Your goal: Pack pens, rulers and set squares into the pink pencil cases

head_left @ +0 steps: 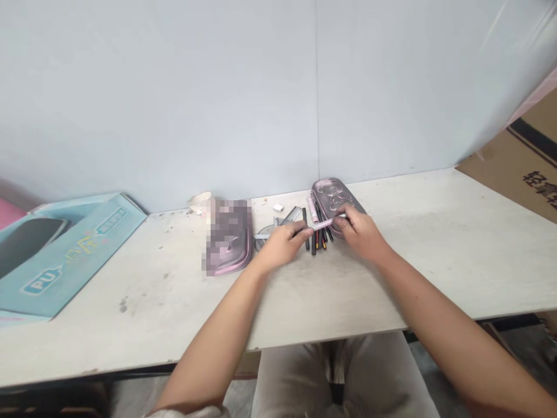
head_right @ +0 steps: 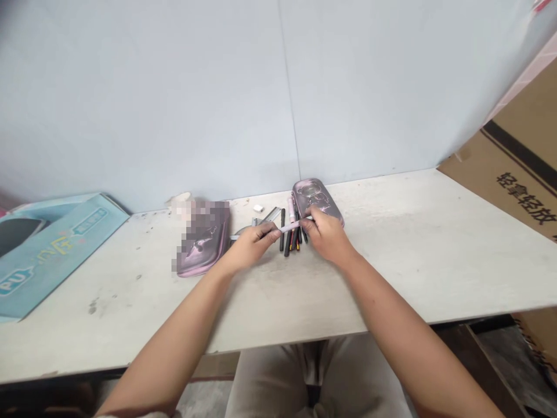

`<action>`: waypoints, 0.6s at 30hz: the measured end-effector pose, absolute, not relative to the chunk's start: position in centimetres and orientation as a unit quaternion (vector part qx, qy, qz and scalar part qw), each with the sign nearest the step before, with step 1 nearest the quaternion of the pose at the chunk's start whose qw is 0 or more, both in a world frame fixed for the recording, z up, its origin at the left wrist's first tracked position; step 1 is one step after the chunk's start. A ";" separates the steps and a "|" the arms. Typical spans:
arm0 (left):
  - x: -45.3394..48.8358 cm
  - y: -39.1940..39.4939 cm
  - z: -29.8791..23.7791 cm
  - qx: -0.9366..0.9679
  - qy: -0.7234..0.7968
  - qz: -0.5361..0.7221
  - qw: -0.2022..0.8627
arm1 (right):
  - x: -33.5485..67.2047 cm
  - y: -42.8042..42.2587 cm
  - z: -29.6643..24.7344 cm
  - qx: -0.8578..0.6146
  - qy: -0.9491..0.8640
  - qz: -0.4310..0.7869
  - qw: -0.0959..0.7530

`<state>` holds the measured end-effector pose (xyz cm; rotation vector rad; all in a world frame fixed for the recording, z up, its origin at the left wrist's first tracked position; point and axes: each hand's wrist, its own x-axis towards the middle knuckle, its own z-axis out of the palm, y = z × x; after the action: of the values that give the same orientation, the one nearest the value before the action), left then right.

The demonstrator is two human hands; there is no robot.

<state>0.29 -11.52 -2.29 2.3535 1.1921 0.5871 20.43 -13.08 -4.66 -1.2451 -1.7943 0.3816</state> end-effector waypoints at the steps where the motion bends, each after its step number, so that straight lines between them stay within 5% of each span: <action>1: 0.2 -11.5 -2.3 0.847 0.421 0.212 0.245 | 20.4 -13.1 -4.7 -0.490 -0.726 0.155 0.457; 5: 0.0 -11.5 -2.6 0.839 0.415 0.211 0.281 | 20.6 -13.1 -4.8 -0.434 -0.733 0.170 0.495; 12: -0.1 -11.3 -3.5 0.854 0.432 0.230 0.176 | 20.9 -13.2 -4.9 -0.529 -0.710 0.182 0.428; 18: -0.3 -11.0 -3.7 0.860 0.449 0.217 0.112 | 21.1 -13.1 -4.9 -0.483 -0.705 0.239 0.460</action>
<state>-0.27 -11.01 -3.71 2.5238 1.3174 0.6375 21.10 -13.06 -4.93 -1.1896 -1.7358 0.5880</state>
